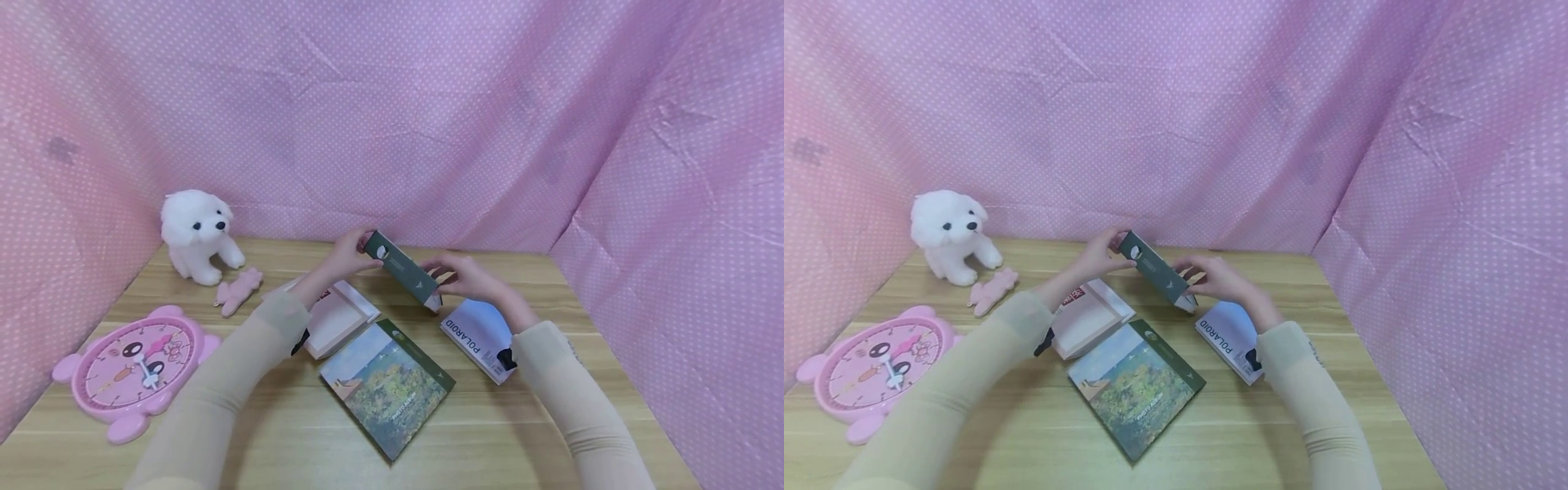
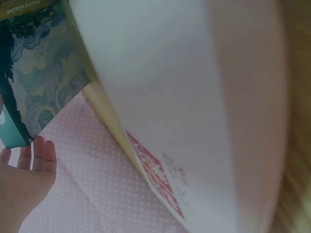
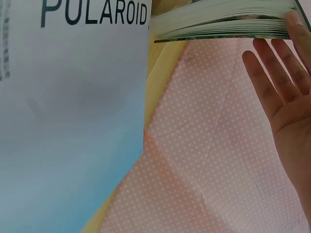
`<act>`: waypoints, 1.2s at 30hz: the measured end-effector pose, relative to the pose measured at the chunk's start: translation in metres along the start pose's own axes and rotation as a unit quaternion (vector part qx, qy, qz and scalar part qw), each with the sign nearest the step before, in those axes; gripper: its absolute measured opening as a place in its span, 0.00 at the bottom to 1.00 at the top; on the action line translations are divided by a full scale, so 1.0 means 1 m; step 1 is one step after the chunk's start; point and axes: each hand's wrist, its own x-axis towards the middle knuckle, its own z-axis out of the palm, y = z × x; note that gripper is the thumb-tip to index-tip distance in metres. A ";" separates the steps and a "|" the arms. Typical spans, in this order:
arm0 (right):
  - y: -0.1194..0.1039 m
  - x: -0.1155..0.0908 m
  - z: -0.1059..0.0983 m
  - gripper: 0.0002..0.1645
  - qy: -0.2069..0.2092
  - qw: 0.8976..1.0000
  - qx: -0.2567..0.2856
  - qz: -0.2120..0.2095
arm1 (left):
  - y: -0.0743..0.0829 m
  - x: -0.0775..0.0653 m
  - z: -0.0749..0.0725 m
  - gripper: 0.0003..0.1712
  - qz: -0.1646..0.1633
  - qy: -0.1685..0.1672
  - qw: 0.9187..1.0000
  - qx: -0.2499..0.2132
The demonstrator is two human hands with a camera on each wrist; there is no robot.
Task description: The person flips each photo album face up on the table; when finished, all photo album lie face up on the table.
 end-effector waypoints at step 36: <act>0.036 -0.006 0.029 0.26 -0.017 0.997 -0.077 0.000 | -0.027 -0.016 0.005 0.33 -0.035 -0.112 0.992 -0.038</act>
